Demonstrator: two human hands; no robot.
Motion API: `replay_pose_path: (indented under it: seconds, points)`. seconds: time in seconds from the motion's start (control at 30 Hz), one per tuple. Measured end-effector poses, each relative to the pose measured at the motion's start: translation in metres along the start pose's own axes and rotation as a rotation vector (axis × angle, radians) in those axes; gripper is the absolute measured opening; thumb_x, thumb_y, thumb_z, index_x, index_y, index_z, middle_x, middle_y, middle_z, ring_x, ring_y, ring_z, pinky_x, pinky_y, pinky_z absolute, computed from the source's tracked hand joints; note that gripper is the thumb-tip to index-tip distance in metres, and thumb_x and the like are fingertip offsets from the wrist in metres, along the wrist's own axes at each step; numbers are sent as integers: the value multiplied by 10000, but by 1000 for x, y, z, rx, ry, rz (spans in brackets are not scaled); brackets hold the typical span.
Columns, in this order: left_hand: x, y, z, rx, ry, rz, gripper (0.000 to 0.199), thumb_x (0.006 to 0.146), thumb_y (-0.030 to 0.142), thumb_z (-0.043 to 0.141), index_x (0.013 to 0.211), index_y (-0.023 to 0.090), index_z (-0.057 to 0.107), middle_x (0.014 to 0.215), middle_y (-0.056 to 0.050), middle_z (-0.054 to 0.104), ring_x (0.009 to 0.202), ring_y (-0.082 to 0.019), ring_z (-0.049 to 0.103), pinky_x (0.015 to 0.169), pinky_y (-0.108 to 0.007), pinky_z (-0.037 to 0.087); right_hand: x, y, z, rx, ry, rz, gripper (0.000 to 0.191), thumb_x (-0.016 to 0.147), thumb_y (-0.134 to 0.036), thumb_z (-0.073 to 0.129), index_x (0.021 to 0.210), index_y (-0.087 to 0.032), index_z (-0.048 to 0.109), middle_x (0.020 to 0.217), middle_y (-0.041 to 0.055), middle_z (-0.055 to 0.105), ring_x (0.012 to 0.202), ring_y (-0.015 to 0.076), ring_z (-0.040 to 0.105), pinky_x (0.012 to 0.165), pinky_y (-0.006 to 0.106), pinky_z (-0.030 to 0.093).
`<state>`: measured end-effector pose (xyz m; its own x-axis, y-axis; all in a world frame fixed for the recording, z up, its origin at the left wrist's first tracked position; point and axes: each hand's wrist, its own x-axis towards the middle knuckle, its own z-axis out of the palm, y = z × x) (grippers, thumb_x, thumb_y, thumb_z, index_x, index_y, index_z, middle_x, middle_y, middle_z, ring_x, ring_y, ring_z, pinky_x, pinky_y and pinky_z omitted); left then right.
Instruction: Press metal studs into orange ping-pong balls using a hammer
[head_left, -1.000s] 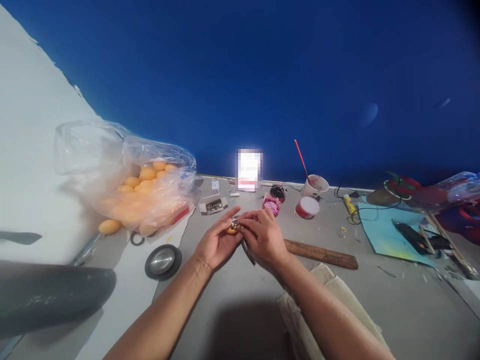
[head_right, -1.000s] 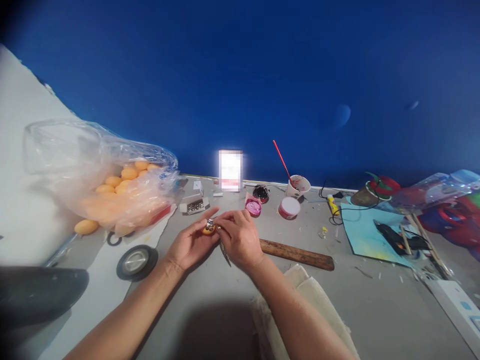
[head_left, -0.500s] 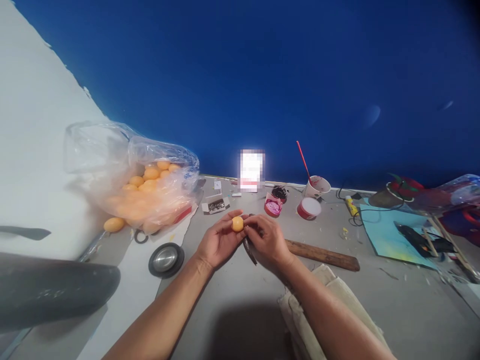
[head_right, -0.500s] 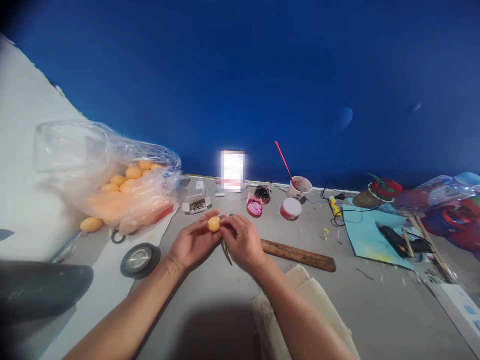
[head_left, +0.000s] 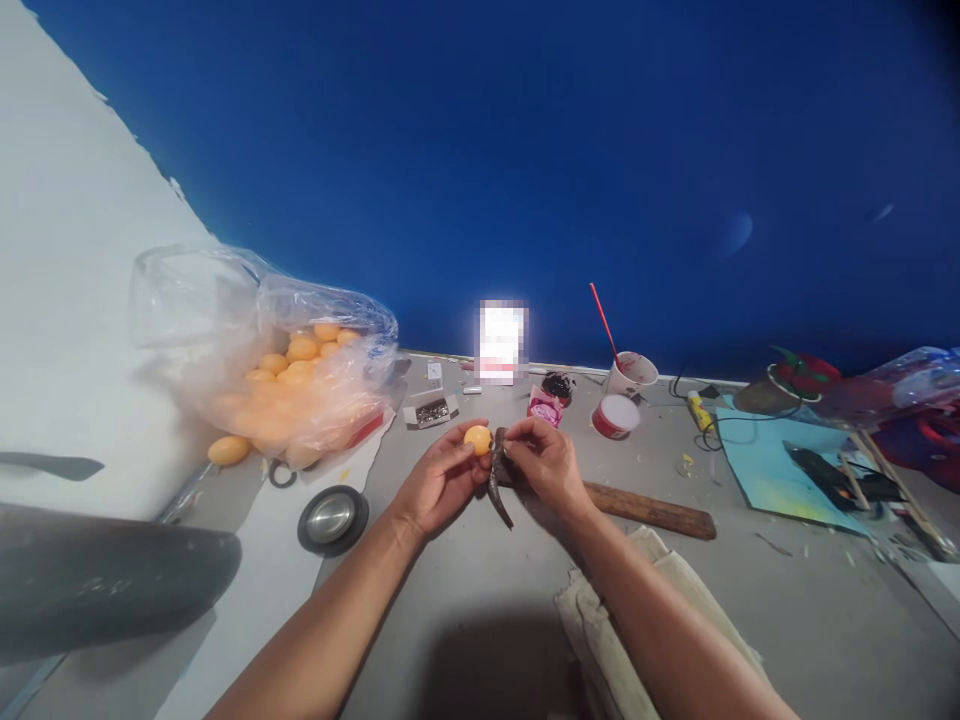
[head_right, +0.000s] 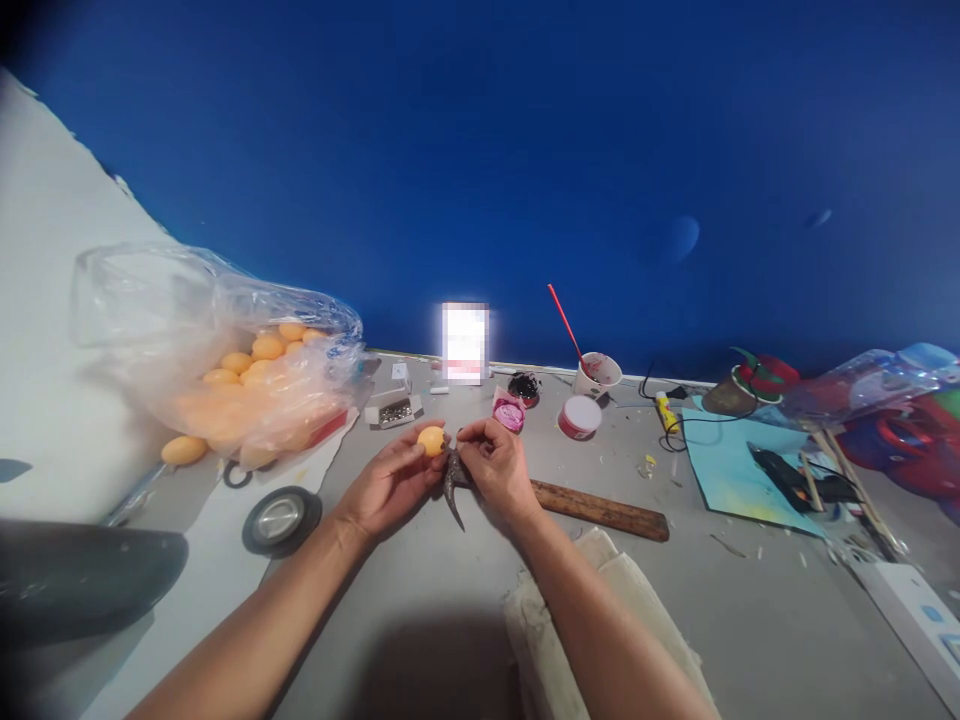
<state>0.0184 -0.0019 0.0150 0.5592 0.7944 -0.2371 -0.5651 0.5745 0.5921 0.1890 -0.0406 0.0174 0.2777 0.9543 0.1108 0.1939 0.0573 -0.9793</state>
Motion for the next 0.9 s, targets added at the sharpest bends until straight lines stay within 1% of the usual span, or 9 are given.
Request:
replay_pose_path:
  seconds: [0.07,0.13,0.23,0.33,0.47,0.57,0.7,0.8,0.9]
  points:
    - [0,-1,-1,-6,-8,-13,390,757,163,873,1115,120,728,899,-69,712,694,-123,648,624,-209,540,-1,0,2,61,-25,38,110,748,-302,693,788,-201,710,675,-9,678,546,128,537,536,261,448]
    - [-1,-1,-2,-24,-3,-33,367,798,209,855,1133,132,725,875,-58,705,670,-126,647,625,-225,550,-3,0,3,108,-67,48,140,777,-310,698,842,-199,752,694,0,691,570,139,567,552,270,468]
    - [0,0,-3,-59,17,-54,359,845,235,811,1181,156,714,900,-64,721,671,-138,660,627,-248,559,-2,0,1,95,-82,-23,193,826,-324,679,921,-218,809,771,25,731,669,173,636,623,299,516]
    - [1,1,-5,-78,29,-82,328,855,208,785,1171,145,720,922,-86,737,682,-148,667,608,-250,548,1,1,-2,50,-48,-103,170,823,-329,696,883,-232,821,827,38,756,756,194,671,700,323,539]
    - [3,0,-7,-76,28,-90,265,856,184,778,1112,130,736,918,-94,742,693,-150,674,600,-240,540,3,3,-2,55,-59,4,148,784,-353,773,830,-215,794,803,32,757,659,164,629,623,298,515]
    - [3,-1,-7,-59,25,-63,246,855,177,786,1090,124,735,935,-94,746,725,-149,693,661,-242,569,2,3,-1,114,-81,59,157,744,-333,798,837,-206,789,789,30,759,641,155,617,604,286,510]
    - [4,-1,-8,-39,19,-33,290,815,154,825,1086,132,725,949,-86,751,756,-156,722,714,-248,593,1,1,-1,222,-131,107,231,721,-355,840,885,-198,795,762,30,746,657,162,634,609,287,526]
    - [4,0,-10,-18,21,-38,322,803,157,848,1097,145,718,929,-80,757,761,-159,729,706,-243,590,0,-2,-3,295,-183,142,293,752,-434,845,915,-196,800,719,18,718,614,145,606,558,268,498]
    - [5,-1,-12,-14,15,-40,348,807,168,855,1125,152,715,951,-84,763,753,-154,723,687,-242,580,-1,-3,-5,389,-212,182,312,747,-465,865,901,-202,802,684,0,695,585,125,576,539,253,480]
